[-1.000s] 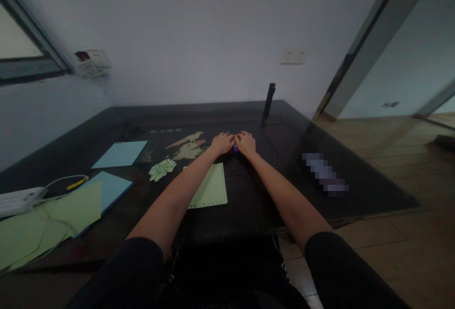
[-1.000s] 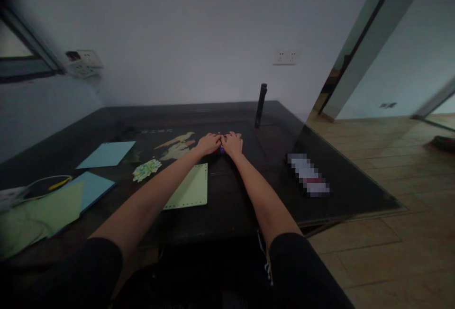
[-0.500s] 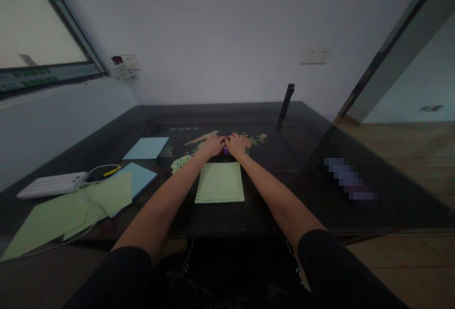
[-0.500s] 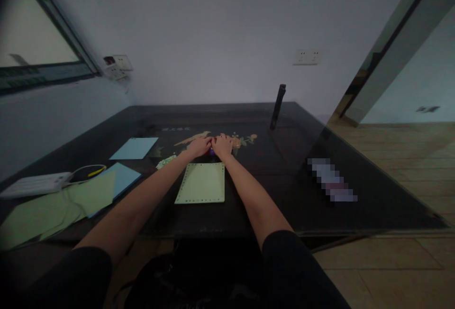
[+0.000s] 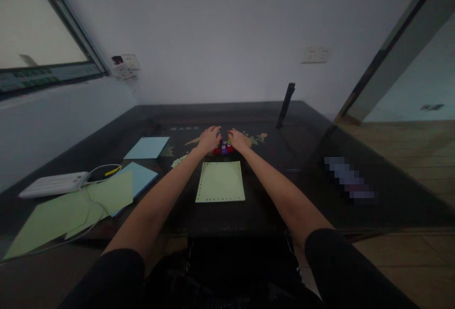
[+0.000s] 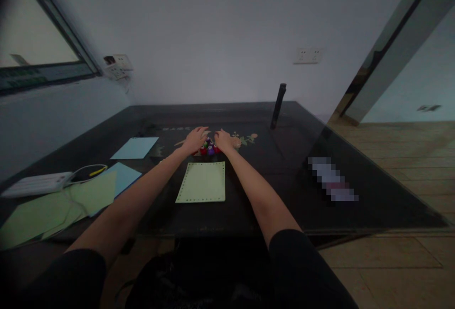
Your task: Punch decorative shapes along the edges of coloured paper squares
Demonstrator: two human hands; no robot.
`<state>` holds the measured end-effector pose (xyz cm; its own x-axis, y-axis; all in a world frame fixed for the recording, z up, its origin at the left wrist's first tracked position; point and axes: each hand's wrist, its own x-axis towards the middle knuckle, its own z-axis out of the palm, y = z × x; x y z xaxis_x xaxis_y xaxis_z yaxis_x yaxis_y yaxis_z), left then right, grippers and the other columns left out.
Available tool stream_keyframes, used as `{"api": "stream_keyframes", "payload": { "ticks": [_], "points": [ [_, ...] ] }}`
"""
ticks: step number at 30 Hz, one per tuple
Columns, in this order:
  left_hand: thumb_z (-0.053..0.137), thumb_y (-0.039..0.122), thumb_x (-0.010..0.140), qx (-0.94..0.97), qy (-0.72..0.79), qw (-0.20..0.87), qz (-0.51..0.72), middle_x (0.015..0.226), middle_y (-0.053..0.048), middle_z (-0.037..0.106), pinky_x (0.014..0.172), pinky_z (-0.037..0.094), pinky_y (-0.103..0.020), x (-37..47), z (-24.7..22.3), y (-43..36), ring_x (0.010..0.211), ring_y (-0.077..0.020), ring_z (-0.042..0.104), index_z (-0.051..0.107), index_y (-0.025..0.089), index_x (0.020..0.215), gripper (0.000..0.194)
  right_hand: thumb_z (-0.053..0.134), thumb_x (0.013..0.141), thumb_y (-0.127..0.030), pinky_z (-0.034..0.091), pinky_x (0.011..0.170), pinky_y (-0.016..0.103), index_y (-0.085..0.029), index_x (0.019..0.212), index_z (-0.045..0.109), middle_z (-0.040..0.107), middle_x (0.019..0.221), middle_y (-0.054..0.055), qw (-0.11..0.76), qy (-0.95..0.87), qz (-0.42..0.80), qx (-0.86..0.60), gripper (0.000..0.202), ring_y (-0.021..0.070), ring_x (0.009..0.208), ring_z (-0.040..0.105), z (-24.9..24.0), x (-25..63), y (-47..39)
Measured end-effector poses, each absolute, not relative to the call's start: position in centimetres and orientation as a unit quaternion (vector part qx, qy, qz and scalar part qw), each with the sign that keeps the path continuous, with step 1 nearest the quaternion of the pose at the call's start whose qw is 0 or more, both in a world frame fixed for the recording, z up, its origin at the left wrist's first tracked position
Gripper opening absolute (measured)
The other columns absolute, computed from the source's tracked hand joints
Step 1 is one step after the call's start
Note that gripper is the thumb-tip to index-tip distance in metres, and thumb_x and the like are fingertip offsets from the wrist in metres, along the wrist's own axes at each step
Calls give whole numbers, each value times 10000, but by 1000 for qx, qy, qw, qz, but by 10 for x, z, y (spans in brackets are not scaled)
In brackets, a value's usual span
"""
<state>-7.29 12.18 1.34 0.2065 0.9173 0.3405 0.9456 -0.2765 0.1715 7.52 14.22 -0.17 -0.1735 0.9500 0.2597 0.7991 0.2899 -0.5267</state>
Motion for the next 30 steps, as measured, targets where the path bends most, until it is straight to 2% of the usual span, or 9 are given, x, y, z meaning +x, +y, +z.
{"api": "stream_keyframes", "payload": {
  "ticks": [4,6,9,11,13,16,18,23,30],
  "points": [
    [374,208,877,-812,-519,43,-265,1242,-90,526,1023,352,-339,-84,35,79,1164,-187,470,479,161,1238,379,289,892,-174,406,911,276,-151,1184,575,614,1191,75,306,-748,159,-568,410,166,1072,561,12,104,140],
    [364,212,887,-845,-470,21,-256,1214,-78,541,1021,361,-347,-89,38,42,1163,-178,470,495,177,1209,349,297,891,-192,446,842,286,-134,1146,588,661,1070,84,314,-747,175,-559,391,170,957,606,14,121,127],
    [431,255,870,-890,-414,-15,-191,1252,-70,518,1032,356,-392,-98,32,-19,1201,-195,441,505,226,1180,320,414,855,-205,453,850,321,-160,1039,624,649,1055,80,360,-782,212,-462,284,179,969,594,10,143,83],
    [496,301,844,-898,-409,-35,-155,1287,-84,493,1029,363,-409,-104,23,-52,1217,-217,425,510,234,1168,331,494,832,-225,463,853,343,-176,1046,613,628,1067,87,327,-833,223,-386,249,189,1004,578,5,155,42],
    [537,309,822,-893,-422,-54,-144,1300,-93,479,1029,370,-414,-109,14,-73,1237,-228,407,505,232,1163,352,556,823,-275,427,938,372,-183,1112,578,573,1162,106,273,-877,210,-336,305,200,1100,531,-2,164,2],
    [559,282,806,-884,-440,-77,-141,1321,-89,464,1032,379,-416,-115,2,-86,1257,-226,395,499,243,1152,353,650,762,-353,400,990,417,-223,1238,500,455,1326,128,187,-903,178,-343,515,245,1204,461,-10,169,-40],
    [561,271,808,-880,-445,-85,-142,1335,-79,451,1035,382,-409,-117,-2,-86,1261,-215,395,495,249,1142,340,659,755,-346,397,991,437,-233,1274,469,403,1376,135,159,-912,150,-348,564,265,1229,438,-13,168,-51],
    [554,258,822,-881,-441,-89,-148,1329,-74,448,1046,371,-397,-118,-6,-82,1253,-201,402,511,242,1099,280,643,765,-271,410,965,444,-186,1255,487,414,1364,163,150,-922,110,-340,521,278,1213,439,-12,157,-48],
    [565,277,817,-883,-441,-75,-146,1297,-72,487,1018,399,-379,-123,-9,-76,1215,-199,445,526,239,1094,282,622,786,-271,401,961,452,-167,1173,558,476,1294,175,156,-930,95,-319,405,277,1208,426,-12,148,-45]
  ]
}}
